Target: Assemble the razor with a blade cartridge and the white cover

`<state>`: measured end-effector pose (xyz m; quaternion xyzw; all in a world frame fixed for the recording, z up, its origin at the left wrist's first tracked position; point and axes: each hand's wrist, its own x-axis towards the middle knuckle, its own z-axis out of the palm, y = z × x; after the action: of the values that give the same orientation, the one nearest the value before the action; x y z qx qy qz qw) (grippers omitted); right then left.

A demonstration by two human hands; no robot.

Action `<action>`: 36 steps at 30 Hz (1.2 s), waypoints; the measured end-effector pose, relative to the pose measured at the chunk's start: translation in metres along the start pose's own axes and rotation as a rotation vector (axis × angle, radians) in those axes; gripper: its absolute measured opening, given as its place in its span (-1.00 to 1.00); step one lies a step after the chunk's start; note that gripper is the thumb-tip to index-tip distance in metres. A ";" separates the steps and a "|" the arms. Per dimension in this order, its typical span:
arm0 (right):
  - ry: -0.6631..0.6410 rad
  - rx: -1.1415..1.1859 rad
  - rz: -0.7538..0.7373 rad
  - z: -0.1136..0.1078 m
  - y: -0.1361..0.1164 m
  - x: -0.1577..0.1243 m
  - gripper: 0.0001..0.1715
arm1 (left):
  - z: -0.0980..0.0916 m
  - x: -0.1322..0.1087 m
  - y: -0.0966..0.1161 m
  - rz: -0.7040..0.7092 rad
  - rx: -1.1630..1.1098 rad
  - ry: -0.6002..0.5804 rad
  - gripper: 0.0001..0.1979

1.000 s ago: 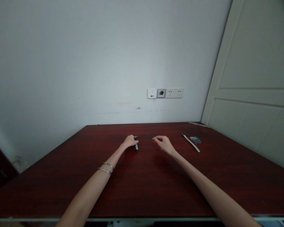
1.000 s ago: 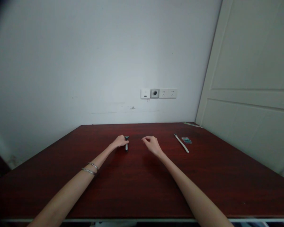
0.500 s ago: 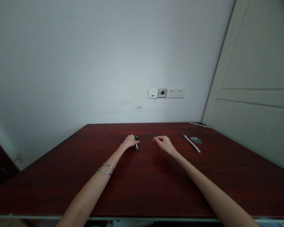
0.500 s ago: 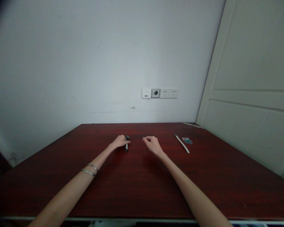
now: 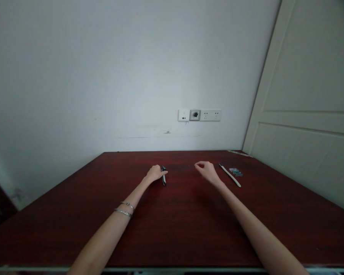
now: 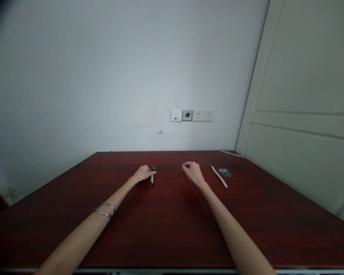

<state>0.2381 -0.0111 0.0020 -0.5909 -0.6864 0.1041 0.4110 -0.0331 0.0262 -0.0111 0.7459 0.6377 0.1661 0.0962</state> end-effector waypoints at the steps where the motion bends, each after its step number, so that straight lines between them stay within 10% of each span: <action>1: 0.031 -0.074 0.024 -0.007 0.008 0.004 -0.70 | -0.002 0.000 -0.001 -0.016 -0.004 0.015 -0.56; 14: -0.018 -0.515 0.614 -0.074 0.089 0.004 -0.58 | -0.019 -0.001 0.003 -0.104 -0.083 0.098 -0.62; 30: -0.002 -0.504 0.577 -0.067 0.109 0.004 -0.58 | -0.019 -0.003 0.003 -0.074 -0.206 0.094 -0.61; 36: 0.061 -0.321 0.355 -0.051 0.074 0.013 -0.74 | -0.020 0.002 0.012 0.005 -0.364 0.088 -0.62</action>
<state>0.3267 0.0036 -0.0062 -0.7630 -0.5667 0.0466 0.3076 -0.0297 0.0247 0.0119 0.7099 0.5987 0.3116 0.2012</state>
